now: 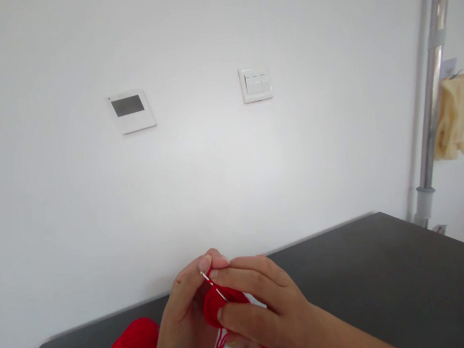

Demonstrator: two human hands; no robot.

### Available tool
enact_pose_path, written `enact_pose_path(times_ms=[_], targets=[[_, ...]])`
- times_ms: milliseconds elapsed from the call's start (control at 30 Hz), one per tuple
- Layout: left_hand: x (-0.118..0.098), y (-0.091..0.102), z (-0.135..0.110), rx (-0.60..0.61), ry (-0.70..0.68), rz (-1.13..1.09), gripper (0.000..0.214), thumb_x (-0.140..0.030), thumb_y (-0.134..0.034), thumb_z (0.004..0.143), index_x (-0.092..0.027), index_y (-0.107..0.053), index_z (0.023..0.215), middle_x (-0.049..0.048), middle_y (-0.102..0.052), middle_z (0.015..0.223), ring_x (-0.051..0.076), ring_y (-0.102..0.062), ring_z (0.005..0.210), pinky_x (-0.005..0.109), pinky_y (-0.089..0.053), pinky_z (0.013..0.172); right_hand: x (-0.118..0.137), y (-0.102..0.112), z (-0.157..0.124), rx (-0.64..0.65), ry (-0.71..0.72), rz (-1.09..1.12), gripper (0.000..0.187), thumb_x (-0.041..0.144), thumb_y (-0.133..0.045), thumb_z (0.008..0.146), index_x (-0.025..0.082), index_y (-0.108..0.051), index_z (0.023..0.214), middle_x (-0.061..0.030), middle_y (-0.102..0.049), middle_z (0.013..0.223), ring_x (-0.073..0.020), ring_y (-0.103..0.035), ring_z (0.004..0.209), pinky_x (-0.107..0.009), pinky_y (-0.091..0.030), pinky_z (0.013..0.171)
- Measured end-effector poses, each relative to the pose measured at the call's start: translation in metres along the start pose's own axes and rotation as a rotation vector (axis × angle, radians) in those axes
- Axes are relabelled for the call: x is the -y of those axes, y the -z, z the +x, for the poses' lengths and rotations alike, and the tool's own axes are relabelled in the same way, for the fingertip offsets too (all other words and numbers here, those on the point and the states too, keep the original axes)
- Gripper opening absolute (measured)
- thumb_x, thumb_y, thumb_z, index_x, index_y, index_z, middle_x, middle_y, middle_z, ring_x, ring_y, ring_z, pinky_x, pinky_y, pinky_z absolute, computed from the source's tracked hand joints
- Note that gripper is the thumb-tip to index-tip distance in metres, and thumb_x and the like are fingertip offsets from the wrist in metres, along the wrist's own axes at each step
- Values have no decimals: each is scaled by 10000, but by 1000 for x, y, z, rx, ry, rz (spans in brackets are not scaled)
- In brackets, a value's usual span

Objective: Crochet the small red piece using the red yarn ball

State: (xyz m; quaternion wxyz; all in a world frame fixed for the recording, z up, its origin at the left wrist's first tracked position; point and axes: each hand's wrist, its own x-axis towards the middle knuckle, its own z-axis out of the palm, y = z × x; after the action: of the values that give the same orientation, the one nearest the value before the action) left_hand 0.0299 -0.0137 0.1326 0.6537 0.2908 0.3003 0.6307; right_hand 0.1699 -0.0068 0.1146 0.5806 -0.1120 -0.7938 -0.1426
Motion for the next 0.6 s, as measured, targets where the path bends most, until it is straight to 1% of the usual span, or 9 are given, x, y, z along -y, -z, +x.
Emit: enact_pose_path(times_ms=[33,133,200,233,300,400,500,533,600], targets=[[-3,-1,-1,63,-24,19,77,-228,-743,648,-160,-710,658,0,-649,698,124,-608,675,194,-526,623,0,2,1,1,-8,36,135,253,-522,929,172,-613,871,-86,-668,1089,-183,-550,1152,-273,-511,922],[-10,-7,-6,175,-65,167,123,-250,-757,635,-148,-700,596,-15,-568,590,93,-524,534,176,-450,487,0,5,1,-24,-3,110,138,237,-511,931,165,-622,892,-94,-652,1102,-156,-573,1098,-260,-486,945],[-13,-10,-8,194,-76,237,162,-264,-758,644,-150,-682,558,-28,-517,528,76,-465,482,172,-417,461,-1,6,1,-53,0,132,168,246,-483,939,161,-626,911,-104,-636,1115,-156,-589,1056,-283,-475,957],[-14,-11,-8,195,-71,253,171,-265,-761,644,-149,-676,551,-30,-515,523,69,-454,477,166,-411,460,-1,7,1,-64,-11,142,187,253,-466,944,161,-628,922,-107,-631,1112,-159,-596,1032,-301,-477,949],[-14,-10,-6,183,-55,251,162,-256,-783,618,-143,-681,561,-23,-561,560,65,-483,502,147,-420,475,-2,7,2,-72,-44,180,213,261,-442,949,163,-630,936,-102,-638,1065,-161,-611,965,-324,-499,899],[-12,-7,-2,148,-43,232,156,-244,-818,572,-135,-710,604,-7,-619,607,78,-540,539,140,-443,485,-2,9,3,-57,-106,271,178,229,-472,935,164,-633,973,-83,-654,990,-141,-621,869,-283,-529,794],[-12,-4,1,123,-24,222,130,-249,-791,620,-144,-718,643,-15,-610,568,76,-530,498,146,-447,470,-2,9,3,-29,-215,390,176,183,-532,900,166,-635,1042,-80,-655,1018,-136,-627,877,-238,-538,768],[-12,-3,1,117,-20,227,120,-252,-772,644,-145,-720,656,-14,-612,567,79,-534,501,149,-454,477,-2,8,2,-56,-229,413,180,174,-538,894,173,-639,1042,-76,-661,1009,-138,-632,868,-234,-544,763],[-13,0,0,96,-30,250,116,-257,-747,668,-143,-730,671,4,-649,609,109,-585,578,166,-493,537,-2,6,1,-76,-220,429,181,167,-547,888,186,-644,1040,-69,-676,990,-140,-642,846,-234,-553,758]])
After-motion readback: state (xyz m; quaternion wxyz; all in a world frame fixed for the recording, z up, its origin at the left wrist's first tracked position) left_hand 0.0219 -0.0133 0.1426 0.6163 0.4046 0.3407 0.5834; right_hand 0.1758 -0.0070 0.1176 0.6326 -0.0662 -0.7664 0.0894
